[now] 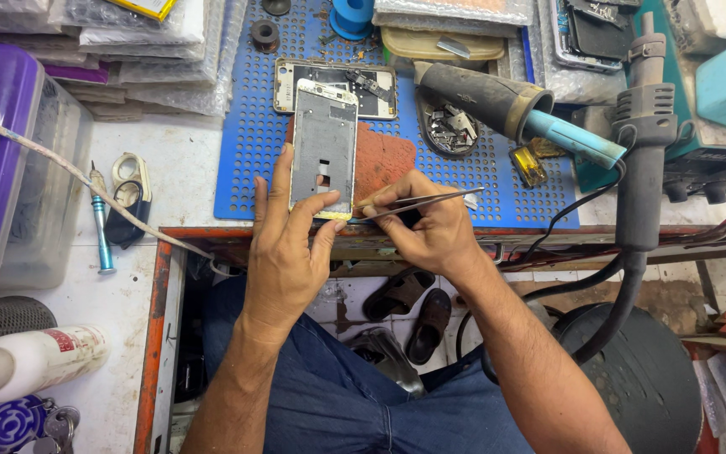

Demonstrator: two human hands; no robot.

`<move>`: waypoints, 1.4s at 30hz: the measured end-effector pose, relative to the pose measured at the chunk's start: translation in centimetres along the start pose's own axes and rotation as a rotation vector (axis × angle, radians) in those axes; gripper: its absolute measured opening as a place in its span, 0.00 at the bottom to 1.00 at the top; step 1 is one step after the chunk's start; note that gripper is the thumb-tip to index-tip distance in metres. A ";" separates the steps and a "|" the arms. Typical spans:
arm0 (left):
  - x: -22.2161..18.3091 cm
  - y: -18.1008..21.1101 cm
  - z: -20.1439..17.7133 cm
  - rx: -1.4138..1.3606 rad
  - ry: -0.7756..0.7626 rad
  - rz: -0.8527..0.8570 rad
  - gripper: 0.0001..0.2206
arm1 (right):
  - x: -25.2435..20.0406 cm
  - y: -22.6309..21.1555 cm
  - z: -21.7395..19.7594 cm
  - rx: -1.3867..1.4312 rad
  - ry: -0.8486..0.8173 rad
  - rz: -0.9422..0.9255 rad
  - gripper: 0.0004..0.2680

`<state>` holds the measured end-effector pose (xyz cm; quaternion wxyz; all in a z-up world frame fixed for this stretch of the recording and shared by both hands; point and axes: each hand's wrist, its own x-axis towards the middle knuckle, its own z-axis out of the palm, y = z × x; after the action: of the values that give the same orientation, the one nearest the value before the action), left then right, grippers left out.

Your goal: The person uses a metal spudger to carefully pry and separate the screen assembly from the smartphone's metal frame. They work along the edges of the device, applying pressure to release the adhesive or clips holding the components together.

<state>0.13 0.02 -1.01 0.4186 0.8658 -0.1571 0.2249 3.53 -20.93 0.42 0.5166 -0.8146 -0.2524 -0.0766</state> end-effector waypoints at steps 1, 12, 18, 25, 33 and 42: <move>0.0 0.0 0.0 0.000 0.001 0.004 0.13 | 0.0 0.0 -0.1 0.015 -0.014 0.004 0.06; 0.0 0.0 0.1 0.006 0.014 0.022 0.13 | 0.0 0.9 -0.5 0.271 0.075 0.109 0.06; -0.4 -0.1 0.4 -0.004 0.058 0.023 0.13 | 0.6 0.5 -1.1 0.372 0.009 0.151 0.05; 0.0 0.7 0.7 -0.004 0.140 0.006 0.15 | 1.1 -1.0 -1.3 -0.116 0.006 -0.173 0.05; -0.1 0.4 1.0 0.097 0.207 0.084 0.16 | 0.0 -0.5 0.9 -0.114 0.265 0.023 0.07; -0.3 -1.9 3.0 -0.075 0.166 0.118 0.16 | -0.7 1.1 0.7 -0.043 0.295 -0.182 0.04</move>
<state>1.50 -1.17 -4.07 0.4482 0.8172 -0.1809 0.3139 3.42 -20.90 -1.06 0.5215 -0.7790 -0.2451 -0.2473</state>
